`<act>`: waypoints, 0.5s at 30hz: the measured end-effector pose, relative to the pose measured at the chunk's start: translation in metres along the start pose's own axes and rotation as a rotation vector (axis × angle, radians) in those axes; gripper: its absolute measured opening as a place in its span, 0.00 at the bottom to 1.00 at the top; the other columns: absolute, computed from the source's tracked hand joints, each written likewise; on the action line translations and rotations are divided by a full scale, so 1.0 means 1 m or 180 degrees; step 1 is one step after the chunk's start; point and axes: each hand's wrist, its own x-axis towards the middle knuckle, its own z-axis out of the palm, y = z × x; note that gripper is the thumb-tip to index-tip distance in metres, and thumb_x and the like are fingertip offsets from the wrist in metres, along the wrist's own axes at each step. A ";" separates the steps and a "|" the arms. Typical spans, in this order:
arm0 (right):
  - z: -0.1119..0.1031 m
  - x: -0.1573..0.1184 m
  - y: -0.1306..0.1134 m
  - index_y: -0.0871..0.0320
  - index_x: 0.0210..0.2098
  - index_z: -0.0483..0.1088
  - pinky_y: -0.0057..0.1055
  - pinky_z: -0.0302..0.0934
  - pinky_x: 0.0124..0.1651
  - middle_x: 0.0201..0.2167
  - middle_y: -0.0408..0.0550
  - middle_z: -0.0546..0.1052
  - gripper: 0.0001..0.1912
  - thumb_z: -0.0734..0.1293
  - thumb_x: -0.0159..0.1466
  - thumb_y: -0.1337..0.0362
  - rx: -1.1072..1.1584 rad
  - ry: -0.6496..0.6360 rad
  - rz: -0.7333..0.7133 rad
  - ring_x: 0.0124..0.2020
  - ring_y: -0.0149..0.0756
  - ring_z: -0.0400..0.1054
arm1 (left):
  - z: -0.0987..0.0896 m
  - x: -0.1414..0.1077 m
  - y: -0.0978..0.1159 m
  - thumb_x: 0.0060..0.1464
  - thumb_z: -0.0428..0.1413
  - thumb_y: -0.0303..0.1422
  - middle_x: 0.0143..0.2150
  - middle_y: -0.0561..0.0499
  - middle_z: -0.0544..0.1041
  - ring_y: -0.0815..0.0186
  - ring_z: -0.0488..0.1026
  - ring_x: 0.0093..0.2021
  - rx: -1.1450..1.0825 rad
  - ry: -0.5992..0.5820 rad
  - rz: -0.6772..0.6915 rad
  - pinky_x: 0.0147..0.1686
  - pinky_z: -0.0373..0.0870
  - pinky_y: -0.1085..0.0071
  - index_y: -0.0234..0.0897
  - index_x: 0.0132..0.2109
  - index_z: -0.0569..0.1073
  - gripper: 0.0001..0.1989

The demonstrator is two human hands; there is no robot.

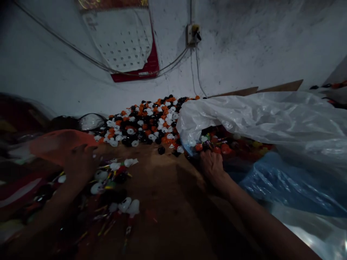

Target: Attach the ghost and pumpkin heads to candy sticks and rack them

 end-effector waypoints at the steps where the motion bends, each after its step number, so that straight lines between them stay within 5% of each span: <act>1: -0.002 0.000 0.001 0.70 0.56 0.63 0.50 0.57 0.47 0.49 0.67 0.69 0.23 0.50 0.67 0.69 -0.0070 0.0038 -0.0064 0.45 0.52 0.66 | 0.002 0.003 0.015 0.53 0.46 0.37 0.50 0.32 0.69 0.35 0.61 0.55 0.0312 -0.0082 0.0041 0.50 0.56 0.43 0.32 0.43 0.71 0.16; 5: -0.027 0.005 0.004 0.64 0.53 0.66 0.40 0.61 0.40 0.47 0.62 0.72 0.19 0.55 0.66 0.65 0.0043 0.0379 -0.0129 0.42 0.48 0.68 | 0.038 0.008 0.086 0.58 0.45 0.35 0.42 0.43 0.76 0.55 0.72 0.44 0.0070 -0.0831 0.0303 0.42 0.65 0.65 0.36 0.42 0.73 0.14; 8: -0.049 0.007 -0.007 0.58 0.44 0.68 0.28 0.54 0.23 0.33 0.51 0.76 0.12 0.58 0.65 0.61 0.0394 0.0473 0.0169 0.28 0.39 0.70 | 0.082 0.011 0.131 0.60 0.44 0.37 0.41 0.44 0.77 0.59 0.73 0.43 -0.0155 -0.1038 0.0322 0.40 0.65 0.69 0.36 0.42 0.73 0.15; 11: -0.053 -0.013 -0.028 0.57 0.40 0.66 0.26 0.53 0.21 0.24 0.44 0.74 0.11 0.60 0.65 0.57 0.1332 0.0677 0.0321 0.20 0.33 0.67 | 0.118 0.019 0.156 0.62 0.40 0.40 0.41 0.38 0.76 0.57 0.74 0.42 -0.0271 -0.1224 0.0088 0.39 0.66 0.67 0.32 0.42 0.73 0.21; 15: -0.034 -0.064 -0.048 0.56 0.40 0.65 0.25 0.59 0.24 0.26 0.45 0.74 0.09 0.55 0.67 0.63 0.2080 0.0142 0.0119 0.22 0.31 0.68 | 0.138 0.023 0.171 0.61 0.42 0.38 0.42 0.36 0.76 0.54 0.73 0.45 -0.0344 -0.1610 0.0020 0.42 0.65 0.65 0.30 0.42 0.74 0.19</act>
